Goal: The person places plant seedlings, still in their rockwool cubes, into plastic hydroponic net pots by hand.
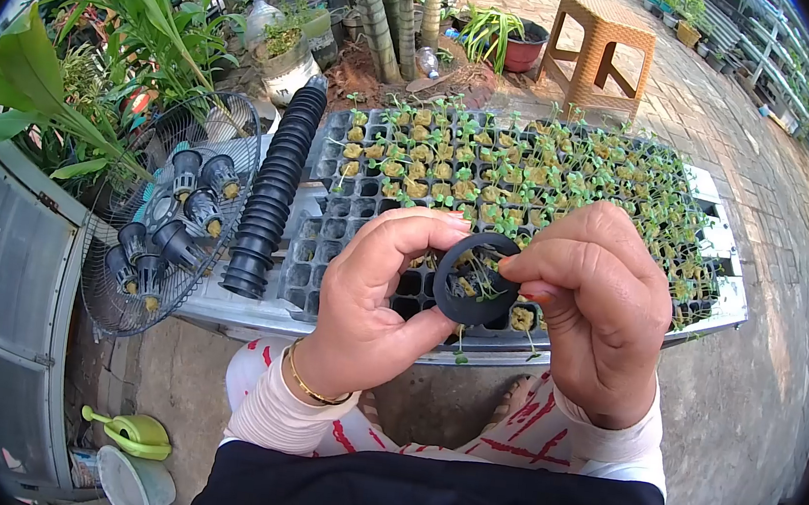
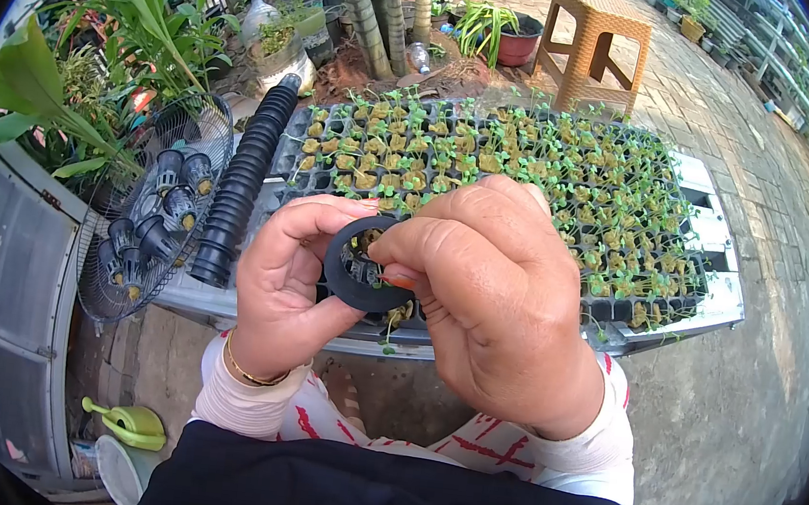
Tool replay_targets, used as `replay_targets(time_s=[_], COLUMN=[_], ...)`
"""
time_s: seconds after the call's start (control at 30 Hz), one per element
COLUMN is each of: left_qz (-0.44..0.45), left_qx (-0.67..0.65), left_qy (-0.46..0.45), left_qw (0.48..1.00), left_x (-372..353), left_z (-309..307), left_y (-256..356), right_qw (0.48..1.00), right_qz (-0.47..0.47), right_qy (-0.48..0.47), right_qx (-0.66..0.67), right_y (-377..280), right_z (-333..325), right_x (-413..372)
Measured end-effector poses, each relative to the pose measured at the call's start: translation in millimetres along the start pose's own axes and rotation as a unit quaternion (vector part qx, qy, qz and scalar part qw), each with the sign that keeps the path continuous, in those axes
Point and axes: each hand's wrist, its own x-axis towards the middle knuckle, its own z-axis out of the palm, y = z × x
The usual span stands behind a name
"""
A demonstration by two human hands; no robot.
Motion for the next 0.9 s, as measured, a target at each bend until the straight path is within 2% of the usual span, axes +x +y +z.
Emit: replay_targets(time_s=[0.1,0.2,0.23,0.3,0.37,0.4,0.43,0.5,0.53,0.57,0.63,0.67,0.8,0.9], left_qz=[0.003,0.005,-0.025,-0.056,-0.089,-0.091,-0.091,-0.137,-0.144,-0.145,-0.08,-0.07,-0.054,-0.084], left_qx=[-0.006,-0.013,-0.047,-0.081,-0.068,-0.034,-0.034,-0.082,-0.058,-0.058,0.03,0.035,0.048,0.068], left_qy=[0.002,0.052,0.053,0.054,0.0,-0.073,-0.074,-0.141,-0.192,-0.191,-0.312,-0.338,-0.339,-0.332], left_qw=[1.0,0.999,0.997,0.994,0.994,0.993,0.993,0.977,0.969,0.969,0.946,0.938,0.938,0.937], left_x=[0,1,1,1,2,2,1,0,3,6,11,10,8,4], left_z=[0,0,-2,-8,-18,-29,-32,-36,-40,-42,-45,-46,-49,-53], left_y=[-1,-2,-1,3,10,12,15,23,29,33,37,34,39,42], right_qw=[1.0,1.0,1.0,0.995,0.994,0.992,0.991,0.992,0.993,0.993,0.991,0.989,0.988,0.986], right_qz=[-0.009,0.001,0.001,0.008,0.018,0.023,0.029,0.034,0.038,0.038,0.034,0.045,0.02,0.018], right_qy=[-0.001,-0.005,-0.006,0.083,0.098,0.11,0.121,0.107,0.091,0.09,0.071,0.06,0.033,0.022], right_qx=[-0.016,-0.004,-0.004,0.055,0.05,0.053,0.055,0.061,0.067,0.069,0.109,0.13,0.152,0.162], right_y=[-1,-2,-3,-5,-6,-4,-3,0,0,1,0,-1,-1,-2], right_z=[-1,-8,-8,-8,-7,-5,-3,-1,0,2,6,8,15,17], right_x=[1,-1,-2,-3,-3,-3,-3,-4,-4,-5,-5,-5,-5,-4])
